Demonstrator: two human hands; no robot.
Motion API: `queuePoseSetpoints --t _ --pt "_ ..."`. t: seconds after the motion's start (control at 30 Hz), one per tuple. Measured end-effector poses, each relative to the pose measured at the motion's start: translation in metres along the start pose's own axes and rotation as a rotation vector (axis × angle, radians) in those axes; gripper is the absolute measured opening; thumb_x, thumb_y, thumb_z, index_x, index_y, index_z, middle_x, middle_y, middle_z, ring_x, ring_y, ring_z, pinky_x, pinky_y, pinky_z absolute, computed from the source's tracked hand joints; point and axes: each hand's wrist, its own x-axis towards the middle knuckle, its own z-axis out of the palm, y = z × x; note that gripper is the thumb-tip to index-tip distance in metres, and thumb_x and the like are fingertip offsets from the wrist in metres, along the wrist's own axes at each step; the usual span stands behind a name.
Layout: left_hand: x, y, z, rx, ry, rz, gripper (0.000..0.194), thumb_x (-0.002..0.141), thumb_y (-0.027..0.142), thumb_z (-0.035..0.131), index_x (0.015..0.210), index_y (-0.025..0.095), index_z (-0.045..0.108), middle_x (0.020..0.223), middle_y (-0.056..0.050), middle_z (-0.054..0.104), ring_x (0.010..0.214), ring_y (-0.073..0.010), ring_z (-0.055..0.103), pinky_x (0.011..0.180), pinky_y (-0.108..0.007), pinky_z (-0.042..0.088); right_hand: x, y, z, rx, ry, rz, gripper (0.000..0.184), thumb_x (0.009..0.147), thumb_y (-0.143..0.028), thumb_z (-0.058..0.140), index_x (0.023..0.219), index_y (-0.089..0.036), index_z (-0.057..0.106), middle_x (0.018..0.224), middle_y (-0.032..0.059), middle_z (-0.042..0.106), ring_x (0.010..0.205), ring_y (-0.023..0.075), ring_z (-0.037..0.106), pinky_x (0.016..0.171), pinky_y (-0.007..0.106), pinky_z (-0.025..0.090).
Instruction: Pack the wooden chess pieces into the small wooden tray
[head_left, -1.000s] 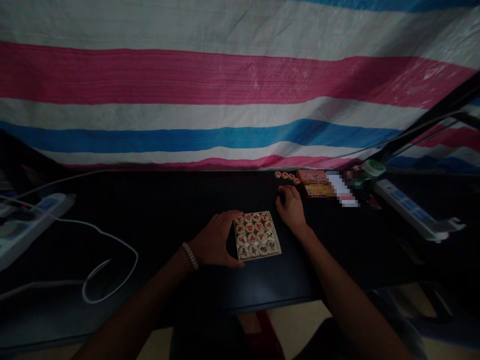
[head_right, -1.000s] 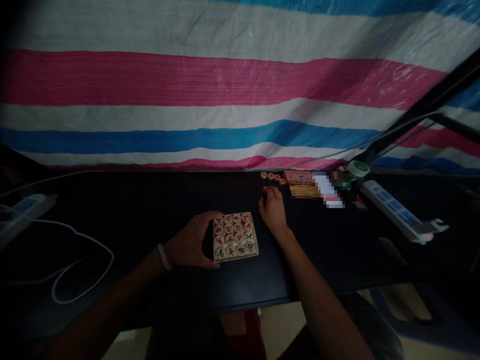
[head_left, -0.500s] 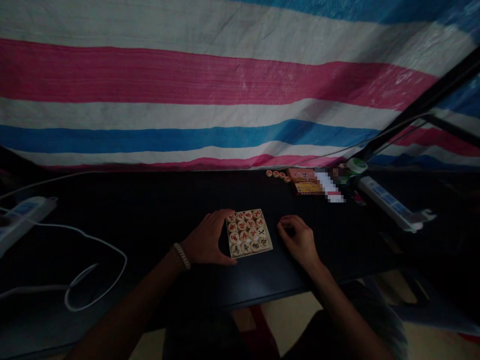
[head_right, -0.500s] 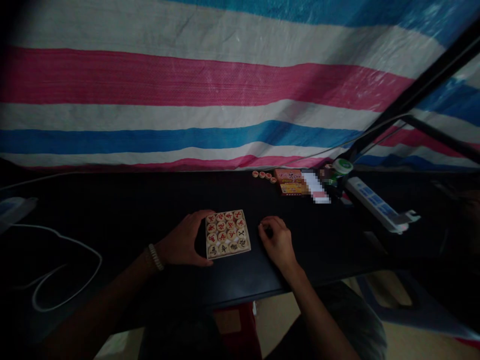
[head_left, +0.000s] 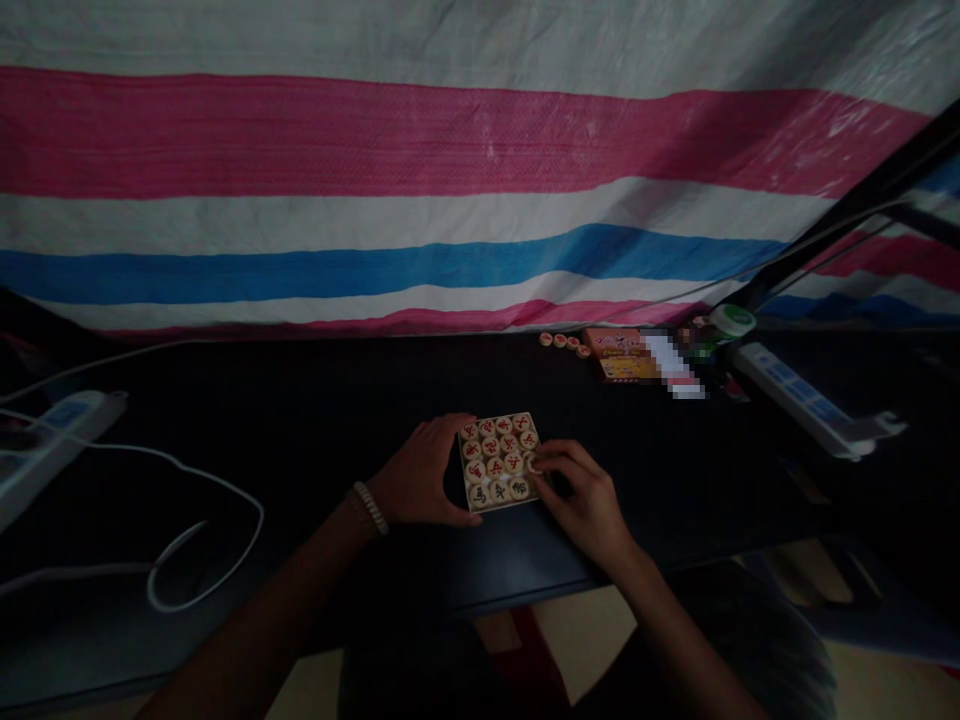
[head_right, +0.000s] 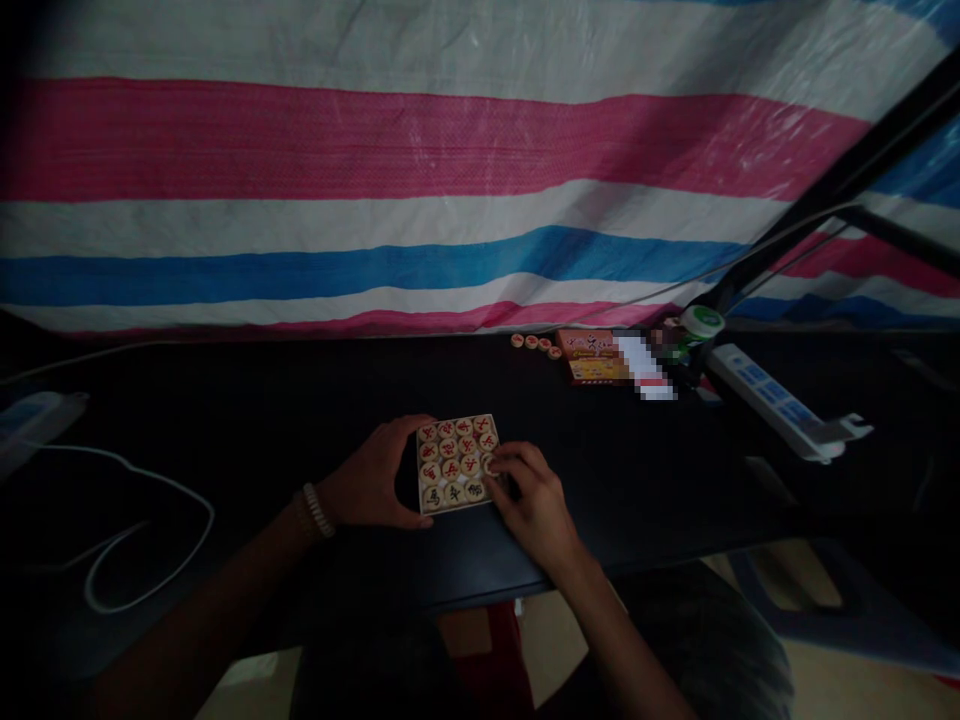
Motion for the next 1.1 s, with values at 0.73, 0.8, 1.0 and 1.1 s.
queuePoseSetpoints --t 0.73,0.8,1.0,1.1 --pt "-0.001 -0.001 -0.002 0.023 -0.028 -0.041 0.128 0.051 0.053 0.100 0.154 0.024 0.029 0.152 -0.021 0.051 0.138 -0.0471 0.054 0.116 -0.069 0.042 0.130 0.107 0.011 -0.556 0.218 0.193 0.045 0.096 -0.025 0.053 0.132 -0.001 0.062 0.137 0.0318 0.056 0.129 0.0442 0.049 0.112 0.066 0.041" --pt "-0.001 0.000 -0.002 0.025 -0.036 -0.047 0.129 0.051 0.053 0.100 0.154 0.023 0.028 0.151 -0.022 0.051 0.138 -0.0473 0.053 0.115 -0.069 0.042 0.119 0.102 0.010 -0.536 0.200 0.164 0.042 0.097 -0.024 0.052 0.131 -0.003 0.064 0.124 0.0268 0.060 0.120 0.0404 0.053 0.109 0.063 0.045" --pt "-0.001 -0.001 -0.002 0.006 -0.027 -0.034 0.129 0.051 0.054 0.100 0.155 0.024 0.028 0.152 -0.022 0.050 0.138 -0.0475 0.053 0.114 -0.070 0.041 0.085 0.094 0.000 -0.430 0.157 0.098 0.038 0.100 -0.024 0.050 0.129 -0.010 0.070 0.108 0.0174 0.060 0.101 0.0314 0.060 0.096 0.052 0.057" --pt "-0.002 -0.001 -0.003 -0.001 -0.025 -0.036 0.129 0.051 0.054 0.100 0.154 0.023 0.029 0.153 -0.022 0.050 0.139 -0.0477 0.053 0.114 -0.069 0.042 0.075 0.093 -0.006 -0.372 0.165 0.106 0.033 0.101 -0.028 0.053 0.118 -0.012 0.075 0.112 0.0172 0.060 0.100 0.0283 0.065 0.092 0.047 0.061"
